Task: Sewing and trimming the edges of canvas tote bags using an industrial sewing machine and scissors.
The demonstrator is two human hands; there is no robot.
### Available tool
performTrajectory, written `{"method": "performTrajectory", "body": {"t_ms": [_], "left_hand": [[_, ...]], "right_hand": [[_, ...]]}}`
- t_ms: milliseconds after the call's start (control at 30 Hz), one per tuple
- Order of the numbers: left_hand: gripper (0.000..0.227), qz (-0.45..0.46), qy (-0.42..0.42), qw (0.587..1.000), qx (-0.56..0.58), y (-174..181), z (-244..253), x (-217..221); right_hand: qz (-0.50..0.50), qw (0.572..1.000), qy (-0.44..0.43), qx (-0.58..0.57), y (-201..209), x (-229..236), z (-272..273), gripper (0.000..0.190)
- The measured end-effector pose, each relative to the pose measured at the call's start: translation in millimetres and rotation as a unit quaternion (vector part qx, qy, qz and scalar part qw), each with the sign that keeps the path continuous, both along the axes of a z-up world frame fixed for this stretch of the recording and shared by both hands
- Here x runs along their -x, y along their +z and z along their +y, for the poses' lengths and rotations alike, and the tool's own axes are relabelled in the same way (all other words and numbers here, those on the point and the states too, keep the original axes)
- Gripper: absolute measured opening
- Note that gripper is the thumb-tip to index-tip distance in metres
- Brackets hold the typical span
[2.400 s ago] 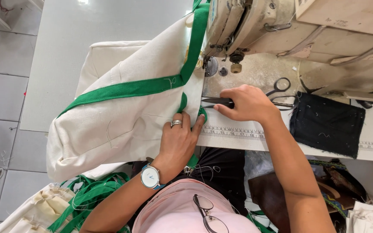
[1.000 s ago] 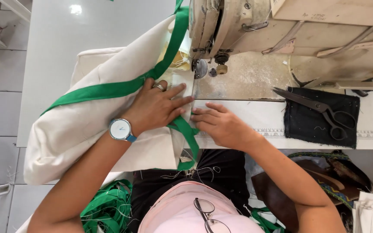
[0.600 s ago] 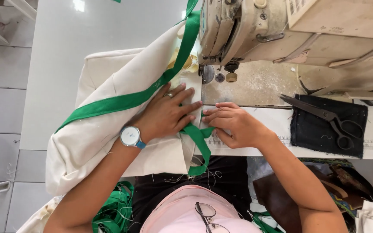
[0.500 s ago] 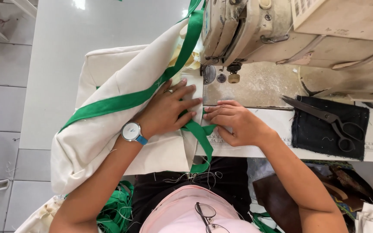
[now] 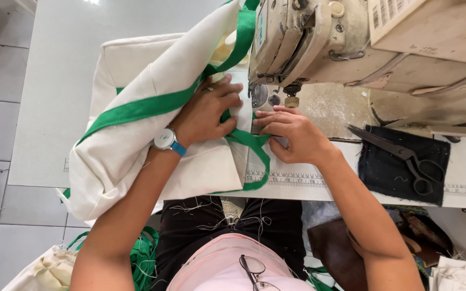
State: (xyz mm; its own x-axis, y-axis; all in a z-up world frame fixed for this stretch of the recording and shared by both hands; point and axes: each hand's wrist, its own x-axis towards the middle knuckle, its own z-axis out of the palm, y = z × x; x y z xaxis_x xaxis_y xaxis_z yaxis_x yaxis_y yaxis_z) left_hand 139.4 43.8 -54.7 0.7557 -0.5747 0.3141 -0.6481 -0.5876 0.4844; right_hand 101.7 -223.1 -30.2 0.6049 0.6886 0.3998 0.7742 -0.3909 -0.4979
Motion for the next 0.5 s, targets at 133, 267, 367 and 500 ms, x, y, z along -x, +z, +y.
{"method": "performTrajectory", "body": {"t_ms": [133,267,367,500], "left_hand": [[0.031,-0.024,-0.006,1.0,0.003,-5.7,1.5,-20.2],[0.03,-0.047,-0.035,0.998,0.022,-8.5,2.7,-39.3],[0.028,-0.075,-0.047,0.996,0.027,-13.9,6.2,-50.1],[0.028,-0.078,-0.048,0.995,0.032,-11.6,5.2,-52.5]], "right_hand": [[0.01,0.999,-0.013,-0.033,-11.6,-11.1,1.4,0.015],[-0.004,0.999,-0.04,-0.033,-30.6,-17.8,-0.1,0.017],[-0.081,0.993,-0.079,0.014,-7.1,-2.1,4.4,0.03],[-0.101,0.987,-0.121,0.007,29.9,30.6,-37.5,0.034]]}}
